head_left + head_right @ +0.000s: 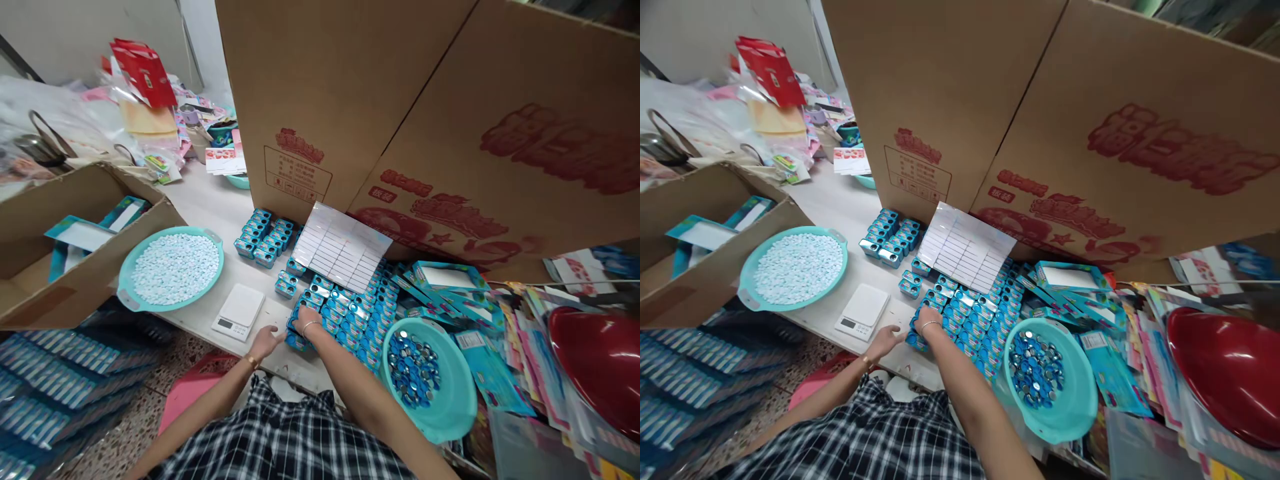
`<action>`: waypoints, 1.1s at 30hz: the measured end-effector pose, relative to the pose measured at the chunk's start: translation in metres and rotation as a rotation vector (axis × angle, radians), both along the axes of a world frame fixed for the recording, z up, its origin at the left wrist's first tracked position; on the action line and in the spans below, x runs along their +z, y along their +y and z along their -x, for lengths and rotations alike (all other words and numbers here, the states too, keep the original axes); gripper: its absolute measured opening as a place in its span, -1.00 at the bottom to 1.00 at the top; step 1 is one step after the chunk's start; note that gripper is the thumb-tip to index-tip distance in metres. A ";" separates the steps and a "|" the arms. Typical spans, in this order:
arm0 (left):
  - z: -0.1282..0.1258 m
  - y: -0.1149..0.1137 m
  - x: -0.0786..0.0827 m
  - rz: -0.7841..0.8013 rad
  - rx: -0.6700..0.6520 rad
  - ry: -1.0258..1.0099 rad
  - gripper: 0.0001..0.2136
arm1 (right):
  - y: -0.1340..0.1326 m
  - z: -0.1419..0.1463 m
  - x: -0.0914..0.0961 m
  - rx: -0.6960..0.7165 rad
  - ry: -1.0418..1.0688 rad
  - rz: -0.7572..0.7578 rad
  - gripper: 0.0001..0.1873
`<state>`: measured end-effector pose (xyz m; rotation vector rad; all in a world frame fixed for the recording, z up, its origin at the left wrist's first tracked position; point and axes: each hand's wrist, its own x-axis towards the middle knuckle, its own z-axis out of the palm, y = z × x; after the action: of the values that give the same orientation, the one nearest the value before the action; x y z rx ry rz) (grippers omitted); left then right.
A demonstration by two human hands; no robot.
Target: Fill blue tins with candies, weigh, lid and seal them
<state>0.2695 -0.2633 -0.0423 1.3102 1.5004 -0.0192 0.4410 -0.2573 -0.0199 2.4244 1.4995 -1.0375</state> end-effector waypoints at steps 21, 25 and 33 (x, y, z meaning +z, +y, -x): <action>-0.063 0.061 0.026 0.065 0.280 -0.460 -0.67 | -0.239 -0.219 -0.007 -1.299 -0.102 -0.713 -0.62; -0.089 0.062 0.025 -0.123 0.171 -0.249 -0.61 | -0.271 -0.246 -0.045 -1.324 -0.058 -0.585 -0.49; -0.117 0.061 0.030 -0.427 -0.122 0.131 -0.55 | -0.266 -0.238 -0.069 -1.235 0.101 -0.573 -0.65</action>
<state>0.3860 -0.2023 -0.0120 1.7695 1.5872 0.1460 0.6791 -0.5235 -0.0891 3.8404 0.0875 -0.8641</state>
